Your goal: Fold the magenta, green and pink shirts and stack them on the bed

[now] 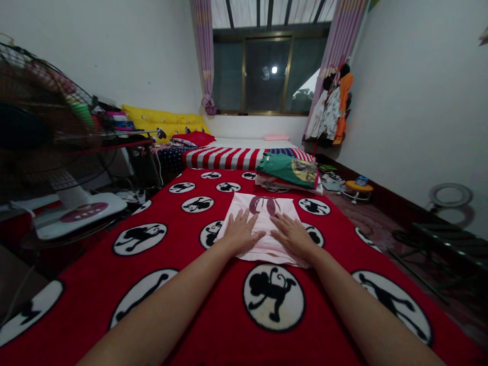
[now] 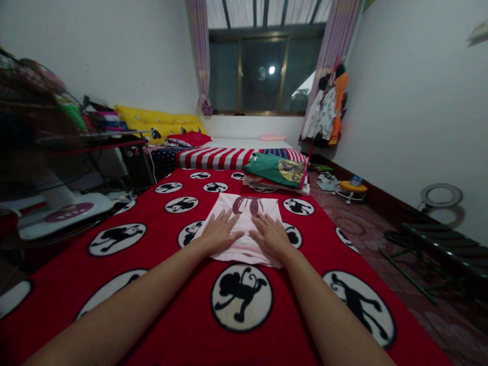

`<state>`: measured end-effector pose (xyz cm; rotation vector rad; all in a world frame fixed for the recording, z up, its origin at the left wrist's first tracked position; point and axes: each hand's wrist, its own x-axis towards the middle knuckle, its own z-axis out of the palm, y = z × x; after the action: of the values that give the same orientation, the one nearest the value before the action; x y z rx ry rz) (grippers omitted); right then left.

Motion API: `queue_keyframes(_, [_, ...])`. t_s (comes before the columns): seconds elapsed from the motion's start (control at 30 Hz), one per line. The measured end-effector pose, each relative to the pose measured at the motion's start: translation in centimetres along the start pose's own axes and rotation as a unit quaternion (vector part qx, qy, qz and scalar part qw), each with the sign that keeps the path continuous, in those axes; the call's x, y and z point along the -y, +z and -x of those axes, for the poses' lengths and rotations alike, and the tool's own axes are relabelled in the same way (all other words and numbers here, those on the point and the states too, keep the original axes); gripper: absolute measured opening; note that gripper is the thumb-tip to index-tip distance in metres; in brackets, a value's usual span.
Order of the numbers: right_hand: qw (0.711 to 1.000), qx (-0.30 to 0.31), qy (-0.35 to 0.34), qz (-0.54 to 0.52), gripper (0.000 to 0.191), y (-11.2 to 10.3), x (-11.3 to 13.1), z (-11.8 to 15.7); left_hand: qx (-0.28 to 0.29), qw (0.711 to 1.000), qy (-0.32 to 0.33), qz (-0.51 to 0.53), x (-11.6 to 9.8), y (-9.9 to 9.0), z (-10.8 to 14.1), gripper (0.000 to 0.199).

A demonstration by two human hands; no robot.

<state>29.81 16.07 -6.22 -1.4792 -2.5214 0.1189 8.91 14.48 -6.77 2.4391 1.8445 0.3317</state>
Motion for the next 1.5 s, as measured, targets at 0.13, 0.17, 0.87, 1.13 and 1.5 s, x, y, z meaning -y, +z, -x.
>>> queue_keyframes(0.13, [1.0,-0.003,-0.004,-0.012,0.06,0.1,0.0,0.0,-0.022,1.0,0.0,0.012,0.0,-0.1,0.1,0.077])
queue_keyframes(0.17, [1.0,-0.019,0.0,-0.018,0.061,0.1,0.0,0.1,-0.045,0.999,0.002,0.013,-0.1,-0.2,0.2,0.078])
queue_keyframes(0.87, [0.998,0.028,-0.019,0.053,0.07,0.1,0.5,0.1,0.014,1.0,0.015,-0.019,-0.2,-0.8,0.2,0.074])
queue_keyframes(1.13, [0.998,0.026,-0.02,0.046,0.067,-0.1,0.5,0.1,0.021,1.0,0.011,-0.02,-0.3,-1.0,0.2,0.073])
queue_keyframes(1.5, [0.999,0.023,-0.023,0.036,0.067,-0.1,0.5,0.2,0.021,1.0,0.015,-0.018,-0.7,-1.0,0.3,0.075])
